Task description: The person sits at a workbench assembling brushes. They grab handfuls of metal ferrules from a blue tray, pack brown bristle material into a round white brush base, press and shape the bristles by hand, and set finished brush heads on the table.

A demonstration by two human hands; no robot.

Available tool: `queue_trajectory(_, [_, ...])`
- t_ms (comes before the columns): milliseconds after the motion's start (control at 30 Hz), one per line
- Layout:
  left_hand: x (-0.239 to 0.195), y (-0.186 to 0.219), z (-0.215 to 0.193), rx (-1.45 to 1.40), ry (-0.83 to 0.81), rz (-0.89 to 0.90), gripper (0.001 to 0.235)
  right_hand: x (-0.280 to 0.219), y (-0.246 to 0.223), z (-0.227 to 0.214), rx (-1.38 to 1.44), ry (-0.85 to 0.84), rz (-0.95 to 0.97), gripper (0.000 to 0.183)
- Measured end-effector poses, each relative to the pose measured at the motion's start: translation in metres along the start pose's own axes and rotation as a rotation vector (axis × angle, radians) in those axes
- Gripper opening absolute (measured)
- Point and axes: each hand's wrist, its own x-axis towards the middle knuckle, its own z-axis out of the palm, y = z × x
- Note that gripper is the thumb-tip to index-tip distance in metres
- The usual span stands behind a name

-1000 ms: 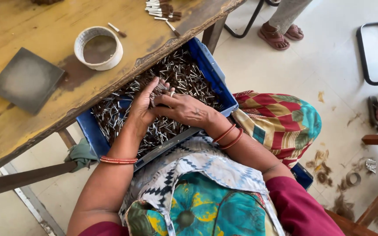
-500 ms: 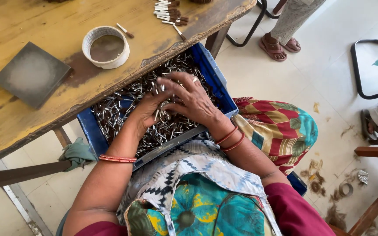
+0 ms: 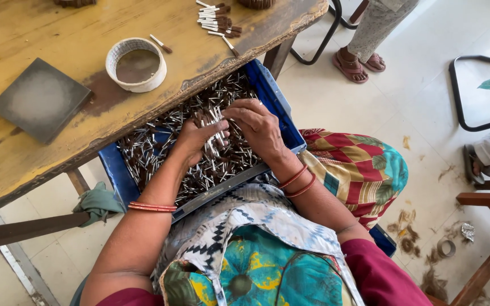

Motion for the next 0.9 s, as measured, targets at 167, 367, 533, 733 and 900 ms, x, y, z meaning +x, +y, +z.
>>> queue_trajectory(167, [0.0,-0.002,-0.003,-0.55,-0.097,-0.068,0.033,-0.002,-0.005,0.004,0.04,-0.069,0.003,0.022])
queue_trajectory(367, [-0.006,-0.001,0.006,0.684,0.081,0.414,0.031,0.018,-0.023,-0.013,0.068,-0.023,0.07,0.039])
queue_trajectory(533, [0.015,-0.031,-0.008,0.562,0.066,0.273,0.03,-0.003,0.006,0.003,0.064,-0.085,-0.013,0.028])
queue_trajectory(733, [0.008,-0.021,-0.014,-0.545,-0.17,-0.094,0.036,-0.002,0.003,0.004,-0.008,0.017,-0.031,0.022])
queue_trajectory(900, [0.0,-0.007,-0.006,-0.569,-0.054,-0.118,0.045,0.012,-0.016,-0.005,0.011,-0.162,-0.177,0.047])
